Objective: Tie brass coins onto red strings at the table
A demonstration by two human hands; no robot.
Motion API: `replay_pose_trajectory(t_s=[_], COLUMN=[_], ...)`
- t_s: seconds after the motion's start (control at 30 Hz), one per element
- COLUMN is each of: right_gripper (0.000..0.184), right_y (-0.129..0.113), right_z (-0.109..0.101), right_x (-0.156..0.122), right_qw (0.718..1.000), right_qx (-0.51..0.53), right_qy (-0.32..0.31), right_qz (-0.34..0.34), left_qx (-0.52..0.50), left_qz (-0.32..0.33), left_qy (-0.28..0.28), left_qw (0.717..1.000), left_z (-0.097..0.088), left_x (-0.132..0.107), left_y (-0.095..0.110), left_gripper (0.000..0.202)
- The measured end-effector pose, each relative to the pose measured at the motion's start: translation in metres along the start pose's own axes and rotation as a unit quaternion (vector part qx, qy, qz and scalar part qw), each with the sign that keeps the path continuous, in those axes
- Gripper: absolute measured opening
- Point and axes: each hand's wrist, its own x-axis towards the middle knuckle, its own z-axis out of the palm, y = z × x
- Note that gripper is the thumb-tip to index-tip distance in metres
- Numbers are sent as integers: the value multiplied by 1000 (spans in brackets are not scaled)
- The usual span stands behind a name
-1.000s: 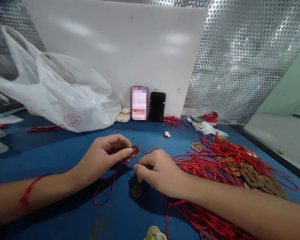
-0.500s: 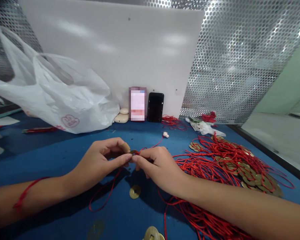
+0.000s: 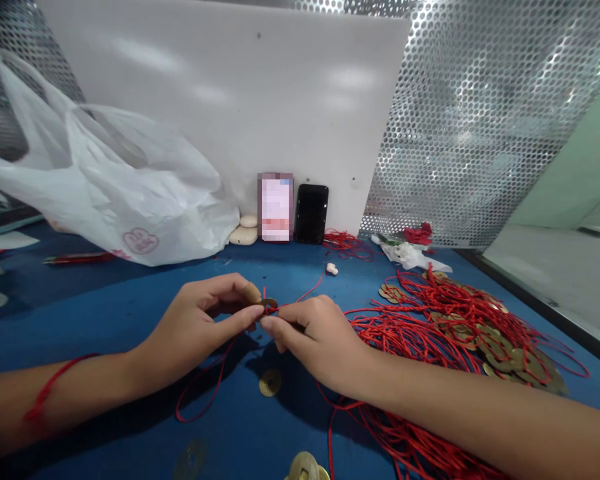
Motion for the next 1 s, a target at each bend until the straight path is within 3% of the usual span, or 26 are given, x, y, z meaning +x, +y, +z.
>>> replay_pose_trajectory(t_s=[0.27,0.47,0.63,1.0], right_gripper=[47,30,17,11], right_y=[6,5,-1,-1], right_z=[0,-1,-3,-1], right_x=[1,-1,-1,4], right_qw=[997,980,991,992], right_qx=[-21,-66,-49,106], right_qy=[75,188,110,69], right_qz=[5,-9,-64,-7], left_qx=[0,-8,-9,-45], left_qz=[0,-4,-6,-50], left_qy=[-36,-46,-58,-78], left_qw=[999,999,998,995], left_z=[-1,-2,-3,-2], left_x=[-1,-1,-1,2], left_y=[0,0,0,-2], left_gripper=[10,11,11,10])
